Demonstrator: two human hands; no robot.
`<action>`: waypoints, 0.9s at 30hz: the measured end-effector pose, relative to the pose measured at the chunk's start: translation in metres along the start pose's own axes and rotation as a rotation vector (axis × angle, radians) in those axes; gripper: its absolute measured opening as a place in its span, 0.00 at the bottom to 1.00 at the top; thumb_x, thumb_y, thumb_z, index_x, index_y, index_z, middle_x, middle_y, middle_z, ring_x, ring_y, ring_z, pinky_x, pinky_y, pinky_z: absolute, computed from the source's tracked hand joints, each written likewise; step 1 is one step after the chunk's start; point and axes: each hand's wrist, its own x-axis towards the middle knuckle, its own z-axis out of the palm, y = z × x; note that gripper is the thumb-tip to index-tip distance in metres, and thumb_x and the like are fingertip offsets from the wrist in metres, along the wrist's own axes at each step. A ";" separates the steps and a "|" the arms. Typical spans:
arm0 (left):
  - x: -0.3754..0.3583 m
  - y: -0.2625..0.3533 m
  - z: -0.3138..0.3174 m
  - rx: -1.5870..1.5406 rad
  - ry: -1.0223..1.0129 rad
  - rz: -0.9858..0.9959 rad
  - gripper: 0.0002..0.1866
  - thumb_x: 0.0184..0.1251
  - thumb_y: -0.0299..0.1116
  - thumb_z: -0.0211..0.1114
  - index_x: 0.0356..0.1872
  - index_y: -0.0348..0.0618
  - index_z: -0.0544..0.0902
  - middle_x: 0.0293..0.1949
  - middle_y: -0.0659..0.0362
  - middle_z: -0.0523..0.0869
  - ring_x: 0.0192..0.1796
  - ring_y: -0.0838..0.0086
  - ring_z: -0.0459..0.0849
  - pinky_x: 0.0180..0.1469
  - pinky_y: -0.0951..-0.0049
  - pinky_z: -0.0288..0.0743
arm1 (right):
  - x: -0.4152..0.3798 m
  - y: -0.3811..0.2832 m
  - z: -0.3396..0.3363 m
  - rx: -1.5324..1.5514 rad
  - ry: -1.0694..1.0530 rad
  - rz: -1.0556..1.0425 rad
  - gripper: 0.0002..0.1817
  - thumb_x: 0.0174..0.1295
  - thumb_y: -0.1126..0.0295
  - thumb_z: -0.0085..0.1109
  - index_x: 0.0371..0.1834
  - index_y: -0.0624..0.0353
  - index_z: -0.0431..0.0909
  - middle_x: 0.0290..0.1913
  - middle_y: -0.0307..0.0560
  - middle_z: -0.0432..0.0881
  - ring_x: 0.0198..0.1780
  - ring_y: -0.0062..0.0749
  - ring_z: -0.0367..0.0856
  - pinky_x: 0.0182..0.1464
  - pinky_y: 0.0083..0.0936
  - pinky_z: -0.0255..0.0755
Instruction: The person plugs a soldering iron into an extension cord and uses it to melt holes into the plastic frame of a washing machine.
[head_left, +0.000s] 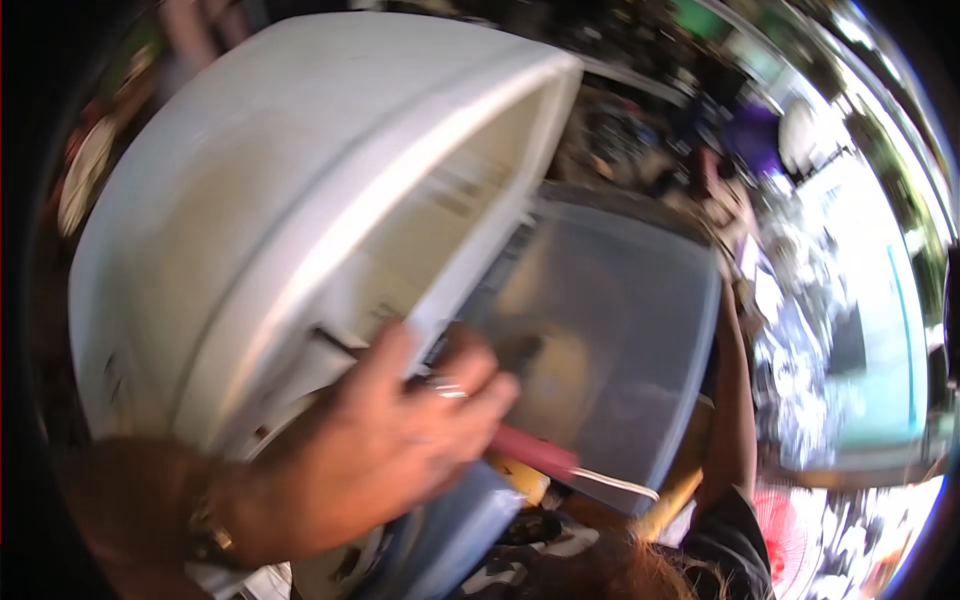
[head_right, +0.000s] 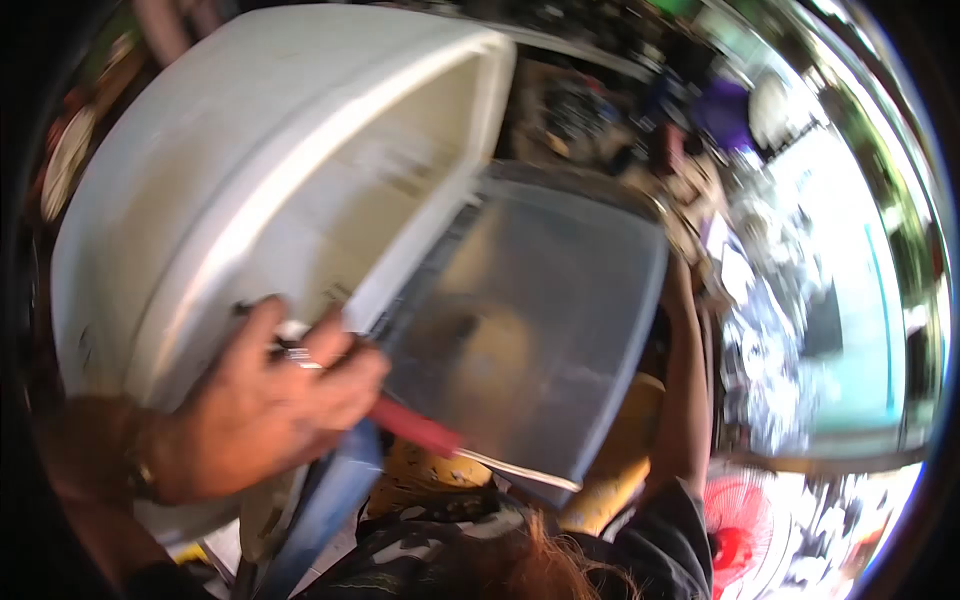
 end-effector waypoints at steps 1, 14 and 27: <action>0.003 0.002 0.000 -0.015 0.001 -0.033 0.12 0.56 0.40 0.59 0.38 0.47 0.82 0.46 0.63 0.75 0.58 0.66 0.72 0.51 0.56 0.67 | -0.004 -0.001 0.002 0.091 0.057 0.037 0.08 0.63 0.71 0.56 0.37 0.66 0.77 0.32 0.50 0.81 0.36 0.36 0.81 0.42 0.34 0.75; 0.003 -0.011 0.040 0.261 0.290 0.079 0.22 0.77 0.48 0.45 0.25 0.45 0.73 0.37 0.58 0.79 0.49 0.58 0.83 0.40 0.53 0.72 | -0.308 0.308 0.235 0.278 0.163 0.589 0.20 0.58 0.58 0.63 0.49 0.59 0.79 0.45 0.61 0.82 0.51 0.50 0.80 0.55 0.37 0.72; 0.008 -0.016 0.015 0.242 0.185 0.149 0.07 0.70 0.47 0.62 0.42 0.62 0.78 0.42 0.75 0.83 0.47 0.69 0.84 0.34 0.66 0.74 | -0.260 0.166 0.202 0.100 -0.460 0.767 0.22 0.66 0.55 0.52 0.57 0.56 0.77 0.58 0.58 0.79 0.61 0.51 0.75 0.61 0.36 0.69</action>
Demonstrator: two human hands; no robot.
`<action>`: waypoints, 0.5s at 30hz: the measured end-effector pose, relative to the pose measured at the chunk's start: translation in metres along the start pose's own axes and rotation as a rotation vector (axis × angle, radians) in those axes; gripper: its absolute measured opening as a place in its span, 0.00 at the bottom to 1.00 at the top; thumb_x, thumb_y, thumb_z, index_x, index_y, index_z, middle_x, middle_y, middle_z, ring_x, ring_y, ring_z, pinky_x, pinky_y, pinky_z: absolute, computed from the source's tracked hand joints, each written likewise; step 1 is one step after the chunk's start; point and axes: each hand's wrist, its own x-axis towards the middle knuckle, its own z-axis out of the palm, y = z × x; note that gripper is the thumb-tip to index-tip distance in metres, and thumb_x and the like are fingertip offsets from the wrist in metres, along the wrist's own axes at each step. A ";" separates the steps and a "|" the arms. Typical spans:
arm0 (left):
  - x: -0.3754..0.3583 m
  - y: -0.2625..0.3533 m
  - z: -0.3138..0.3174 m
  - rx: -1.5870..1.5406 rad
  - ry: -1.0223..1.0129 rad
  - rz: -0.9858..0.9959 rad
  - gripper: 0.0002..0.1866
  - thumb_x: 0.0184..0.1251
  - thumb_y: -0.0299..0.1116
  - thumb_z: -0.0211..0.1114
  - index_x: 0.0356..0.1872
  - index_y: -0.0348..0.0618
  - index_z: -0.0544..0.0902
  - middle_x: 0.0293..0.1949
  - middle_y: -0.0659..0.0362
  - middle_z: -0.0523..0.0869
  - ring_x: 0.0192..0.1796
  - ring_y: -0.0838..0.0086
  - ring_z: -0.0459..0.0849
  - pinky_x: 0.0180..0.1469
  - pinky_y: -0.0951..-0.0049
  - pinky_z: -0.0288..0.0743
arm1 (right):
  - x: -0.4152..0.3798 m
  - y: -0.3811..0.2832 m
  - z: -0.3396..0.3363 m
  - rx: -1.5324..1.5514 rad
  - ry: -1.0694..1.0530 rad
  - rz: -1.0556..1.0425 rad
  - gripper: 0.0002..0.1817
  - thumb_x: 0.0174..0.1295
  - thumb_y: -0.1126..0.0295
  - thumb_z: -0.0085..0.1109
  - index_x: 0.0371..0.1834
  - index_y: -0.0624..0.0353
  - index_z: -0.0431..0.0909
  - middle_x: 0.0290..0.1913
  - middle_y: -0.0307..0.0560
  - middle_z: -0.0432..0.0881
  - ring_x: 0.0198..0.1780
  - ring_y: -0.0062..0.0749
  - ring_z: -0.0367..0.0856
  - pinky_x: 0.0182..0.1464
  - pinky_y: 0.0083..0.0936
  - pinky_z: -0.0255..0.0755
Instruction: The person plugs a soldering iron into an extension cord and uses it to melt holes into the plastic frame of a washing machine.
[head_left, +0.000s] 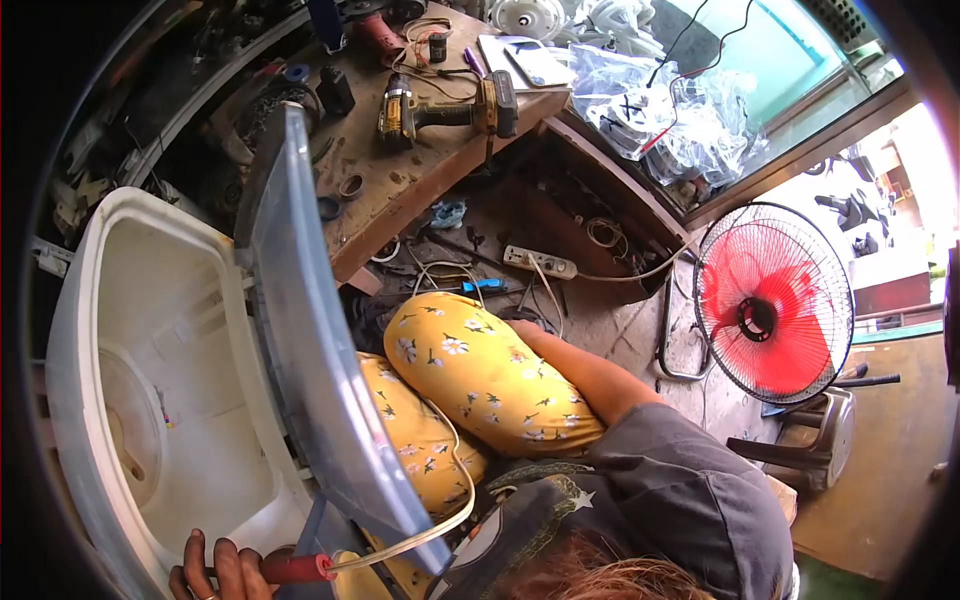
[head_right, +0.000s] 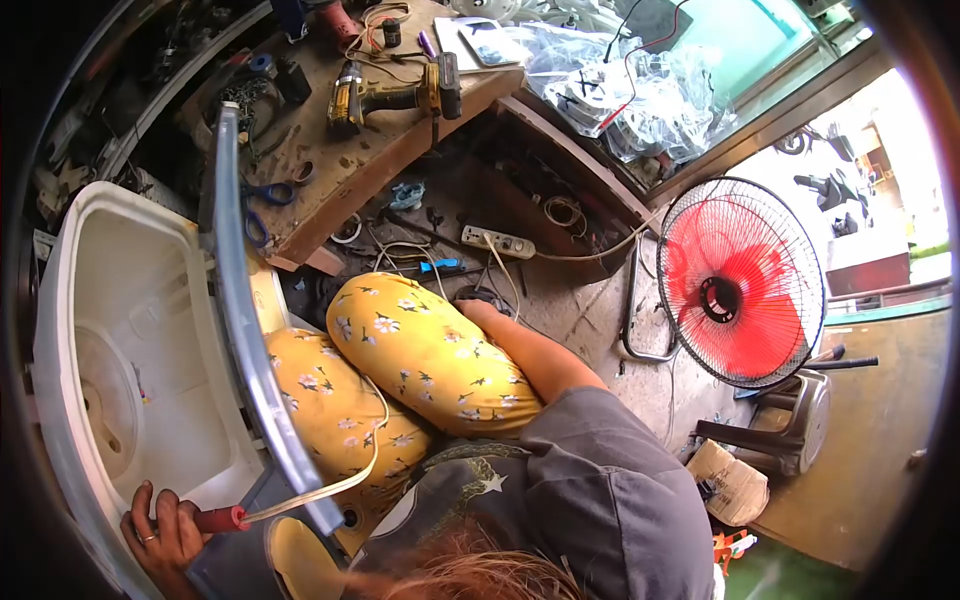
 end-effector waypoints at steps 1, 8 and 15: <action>0.002 0.000 -0.001 -0.013 0.002 -0.010 0.05 0.69 0.45 0.62 0.39 0.62 0.79 0.42 0.75 0.83 0.47 0.69 0.84 0.34 0.66 0.74 | -0.012 -0.014 -0.009 -0.088 -0.095 -0.024 0.22 0.66 0.56 0.52 0.57 0.57 0.77 0.59 0.54 0.79 0.63 0.48 0.75 0.62 0.33 0.69; 0.013 0.001 -0.008 -0.084 0.038 -0.084 0.05 0.60 0.42 0.70 0.33 0.62 0.83 0.43 0.69 0.84 0.37 0.69 0.84 0.31 0.66 0.74 | -0.001 -0.006 -0.009 -0.261 -0.261 -0.135 0.24 0.67 0.56 0.49 0.64 0.50 0.71 0.61 0.51 0.77 0.64 0.49 0.73 0.65 0.40 0.65; 0.015 0.002 -0.011 -0.080 0.010 -0.126 0.11 0.51 0.42 0.76 0.36 0.62 0.85 0.44 0.60 0.84 0.29 0.63 0.81 0.29 0.63 0.75 | 0.054 0.017 0.025 -0.404 0.017 -0.252 0.27 0.67 0.55 0.47 0.71 0.44 0.64 0.63 0.47 0.75 0.65 0.50 0.71 0.68 0.47 0.61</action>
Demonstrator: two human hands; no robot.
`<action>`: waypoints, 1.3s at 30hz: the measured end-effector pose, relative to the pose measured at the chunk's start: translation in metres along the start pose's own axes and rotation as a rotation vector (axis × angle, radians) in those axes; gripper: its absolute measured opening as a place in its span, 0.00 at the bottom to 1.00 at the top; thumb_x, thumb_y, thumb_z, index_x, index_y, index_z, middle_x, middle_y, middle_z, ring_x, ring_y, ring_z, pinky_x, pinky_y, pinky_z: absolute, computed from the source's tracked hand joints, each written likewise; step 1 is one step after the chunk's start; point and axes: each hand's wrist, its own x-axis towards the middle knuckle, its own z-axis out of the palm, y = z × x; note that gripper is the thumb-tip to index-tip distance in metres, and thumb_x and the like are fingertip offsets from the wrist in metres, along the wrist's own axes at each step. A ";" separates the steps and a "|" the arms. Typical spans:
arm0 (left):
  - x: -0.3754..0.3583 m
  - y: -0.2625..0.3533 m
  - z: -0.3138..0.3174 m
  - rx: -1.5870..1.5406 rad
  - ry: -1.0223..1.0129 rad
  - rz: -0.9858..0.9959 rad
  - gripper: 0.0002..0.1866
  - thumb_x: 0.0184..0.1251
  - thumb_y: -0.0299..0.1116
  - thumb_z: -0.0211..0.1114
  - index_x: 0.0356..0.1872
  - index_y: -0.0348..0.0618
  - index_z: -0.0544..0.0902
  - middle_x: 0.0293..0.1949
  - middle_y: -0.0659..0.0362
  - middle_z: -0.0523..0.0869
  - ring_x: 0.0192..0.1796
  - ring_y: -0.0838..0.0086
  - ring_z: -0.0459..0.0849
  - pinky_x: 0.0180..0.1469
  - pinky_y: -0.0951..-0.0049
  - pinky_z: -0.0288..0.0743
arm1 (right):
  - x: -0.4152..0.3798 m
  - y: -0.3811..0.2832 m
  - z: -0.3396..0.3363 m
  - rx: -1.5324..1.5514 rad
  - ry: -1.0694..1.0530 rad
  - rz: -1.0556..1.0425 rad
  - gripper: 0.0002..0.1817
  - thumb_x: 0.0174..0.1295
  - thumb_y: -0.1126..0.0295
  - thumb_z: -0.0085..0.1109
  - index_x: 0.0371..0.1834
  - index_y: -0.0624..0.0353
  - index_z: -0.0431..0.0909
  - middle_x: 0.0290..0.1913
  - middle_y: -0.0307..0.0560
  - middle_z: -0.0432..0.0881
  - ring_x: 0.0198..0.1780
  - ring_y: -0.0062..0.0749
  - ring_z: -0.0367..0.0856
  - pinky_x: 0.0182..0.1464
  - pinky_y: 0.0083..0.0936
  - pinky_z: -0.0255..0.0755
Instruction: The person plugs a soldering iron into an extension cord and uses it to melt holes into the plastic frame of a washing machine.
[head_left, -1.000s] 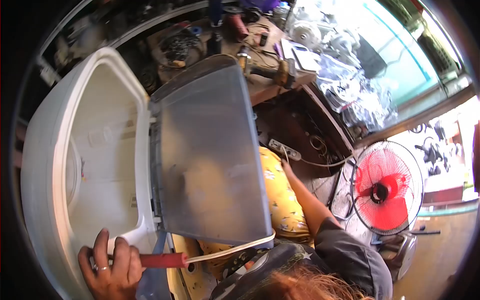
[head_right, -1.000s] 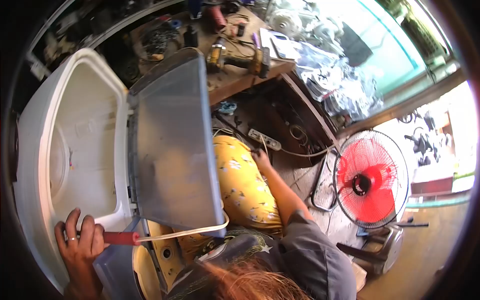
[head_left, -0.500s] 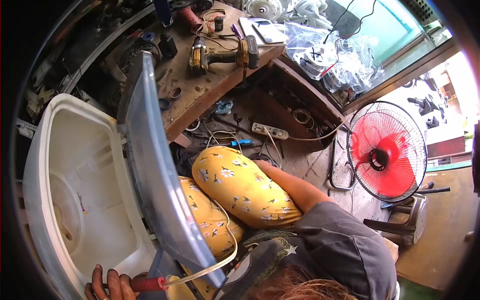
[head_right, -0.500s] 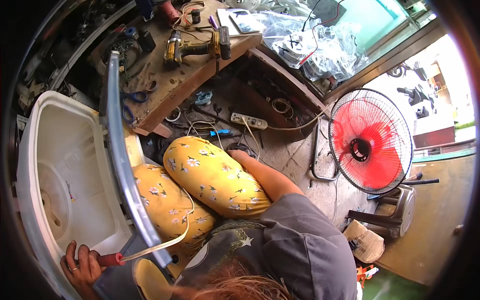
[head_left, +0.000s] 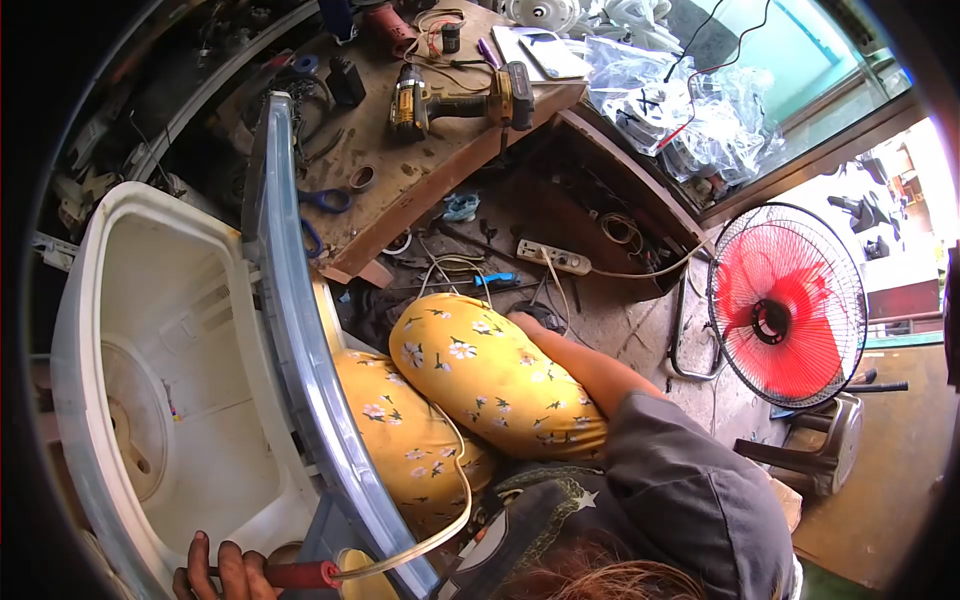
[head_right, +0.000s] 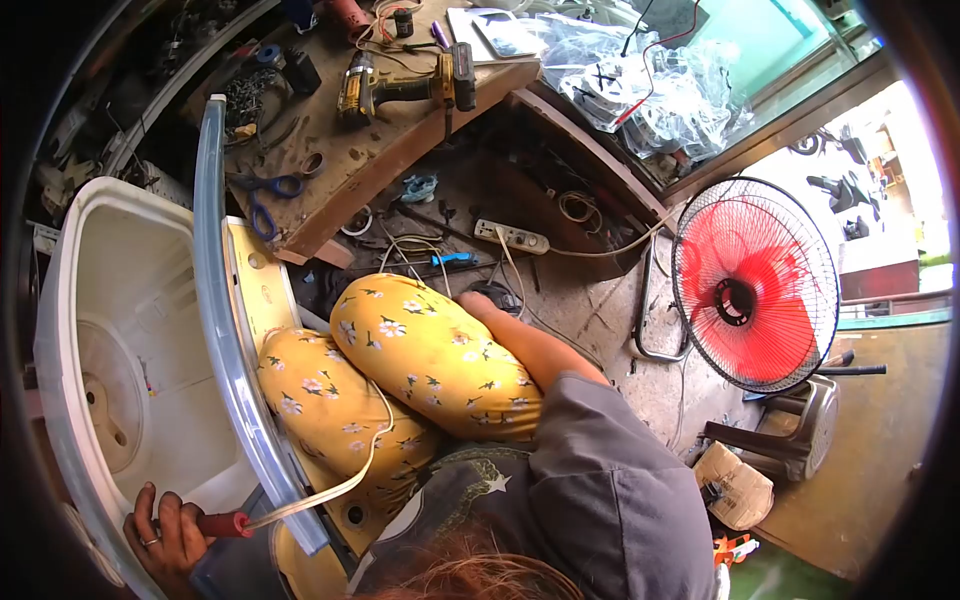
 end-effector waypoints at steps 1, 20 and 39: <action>-0.001 -0.002 0.001 -0.025 0.007 0.010 0.11 0.51 0.42 0.76 0.36 0.62 0.85 0.44 0.60 0.84 0.29 0.63 0.81 0.29 0.63 0.75 | 0.007 0.002 0.002 -0.020 0.028 -0.026 0.28 0.68 0.55 0.47 0.72 0.43 0.64 0.63 0.47 0.75 0.65 0.50 0.71 0.69 0.48 0.61; 0.001 -0.005 -0.005 0.004 -0.055 0.088 0.07 0.54 0.41 0.74 0.33 0.62 0.85 0.45 0.65 0.85 0.39 0.72 0.82 0.36 0.68 0.74 | 0.024 0.030 0.038 -1.167 0.398 -0.573 0.24 0.68 0.57 0.42 0.67 0.37 0.68 0.63 0.28 0.73 0.70 0.35 0.62 0.67 0.81 0.37; 0.001 -0.016 -0.004 -0.010 -0.079 0.244 0.06 0.60 0.37 0.72 0.31 0.59 0.81 0.45 0.68 0.85 0.46 0.68 0.86 0.29 0.69 0.73 | 0.029 -0.029 -0.025 0.048 -0.211 -0.454 0.22 0.64 0.58 0.51 0.60 0.51 0.72 0.66 0.50 0.67 0.68 0.58 0.63 0.63 0.66 0.59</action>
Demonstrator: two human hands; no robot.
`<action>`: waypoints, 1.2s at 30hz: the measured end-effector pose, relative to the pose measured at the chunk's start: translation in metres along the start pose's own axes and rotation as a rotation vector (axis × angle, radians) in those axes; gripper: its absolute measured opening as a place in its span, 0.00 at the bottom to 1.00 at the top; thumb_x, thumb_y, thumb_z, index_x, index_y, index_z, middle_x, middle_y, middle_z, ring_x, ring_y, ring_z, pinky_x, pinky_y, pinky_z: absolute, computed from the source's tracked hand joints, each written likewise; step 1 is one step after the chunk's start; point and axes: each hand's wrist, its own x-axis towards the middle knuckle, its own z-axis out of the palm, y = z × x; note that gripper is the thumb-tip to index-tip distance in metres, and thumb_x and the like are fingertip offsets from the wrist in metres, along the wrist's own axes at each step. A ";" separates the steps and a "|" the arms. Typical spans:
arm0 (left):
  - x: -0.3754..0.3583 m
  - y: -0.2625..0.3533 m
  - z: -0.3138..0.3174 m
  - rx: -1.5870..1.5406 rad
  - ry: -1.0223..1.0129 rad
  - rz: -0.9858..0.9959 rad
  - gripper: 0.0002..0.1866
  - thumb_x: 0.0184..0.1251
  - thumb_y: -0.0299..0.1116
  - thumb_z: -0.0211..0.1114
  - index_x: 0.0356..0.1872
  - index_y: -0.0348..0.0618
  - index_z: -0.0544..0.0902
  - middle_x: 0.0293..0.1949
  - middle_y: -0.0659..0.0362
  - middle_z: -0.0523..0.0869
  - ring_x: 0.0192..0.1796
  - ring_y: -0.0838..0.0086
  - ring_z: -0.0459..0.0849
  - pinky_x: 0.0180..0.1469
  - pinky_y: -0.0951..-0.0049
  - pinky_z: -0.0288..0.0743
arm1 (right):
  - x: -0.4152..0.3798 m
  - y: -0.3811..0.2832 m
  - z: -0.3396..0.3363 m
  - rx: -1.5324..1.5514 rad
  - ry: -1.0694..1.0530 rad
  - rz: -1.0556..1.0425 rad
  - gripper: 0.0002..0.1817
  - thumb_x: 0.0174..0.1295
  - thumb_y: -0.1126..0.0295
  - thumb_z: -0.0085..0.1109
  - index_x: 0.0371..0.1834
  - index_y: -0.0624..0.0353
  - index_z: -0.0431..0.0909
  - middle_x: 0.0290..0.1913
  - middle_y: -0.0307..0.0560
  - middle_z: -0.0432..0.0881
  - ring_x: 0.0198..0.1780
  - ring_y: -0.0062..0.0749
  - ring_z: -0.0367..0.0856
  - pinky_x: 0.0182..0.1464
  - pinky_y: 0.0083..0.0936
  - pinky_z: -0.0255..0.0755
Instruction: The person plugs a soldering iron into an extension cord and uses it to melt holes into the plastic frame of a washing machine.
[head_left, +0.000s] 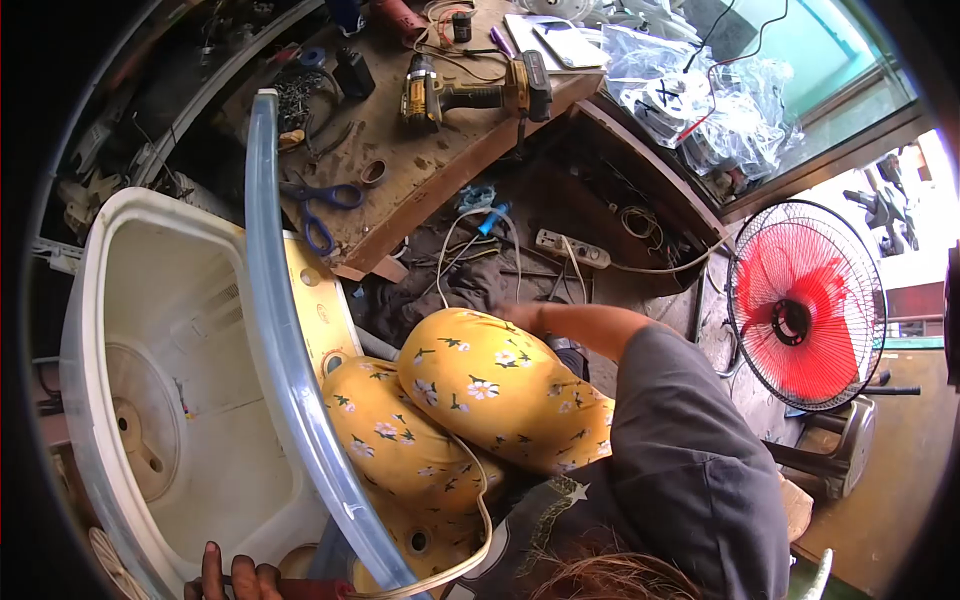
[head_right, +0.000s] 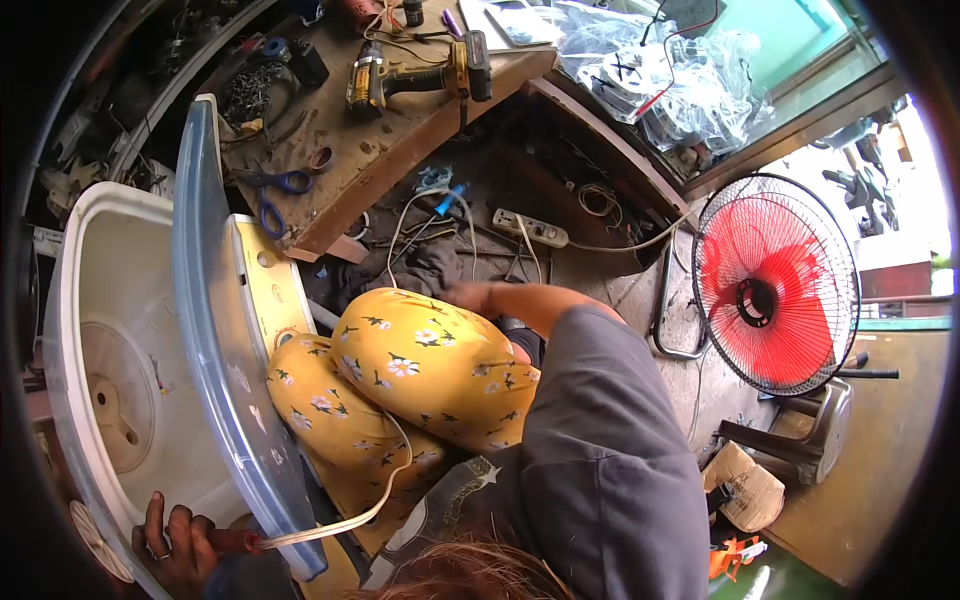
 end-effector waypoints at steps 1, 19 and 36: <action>-0.001 0.001 0.000 -0.005 0.008 -0.018 0.06 0.61 0.36 0.71 0.31 0.59 0.80 0.45 0.69 0.85 0.47 0.68 0.86 0.29 0.69 0.73 | -0.004 0.005 0.021 0.087 -0.036 0.019 0.22 0.63 0.58 0.51 0.60 0.50 0.72 0.67 0.50 0.67 0.68 0.58 0.63 0.63 0.65 0.60; -0.005 0.014 -0.001 0.030 -0.077 -0.148 0.06 0.66 0.39 0.66 0.36 0.65 0.76 0.44 0.76 0.83 0.55 0.72 0.84 0.47 0.66 0.68 | -0.030 0.008 0.042 -0.519 0.004 -0.048 0.29 0.61 0.56 0.54 0.68 0.42 0.65 0.71 0.43 0.62 0.68 0.58 0.63 0.62 0.55 0.66; -0.001 0.019 -0.006 -0.035 -0.100 -0.220 0.06 0.69 0.36 0.63 0.39 0.62 0.74 0.46 0.75 0.82 0.56 0.72 0.83 0.49 0.64 0.67 | -0.011 0.024 0.025 -0.059 0.163 0.223 0.29 0.64 0.58 0.49 0.70 0.44 0.62 0.64 0.54 0.66 0.49 0.62 0.79 0.47 0.46 0.79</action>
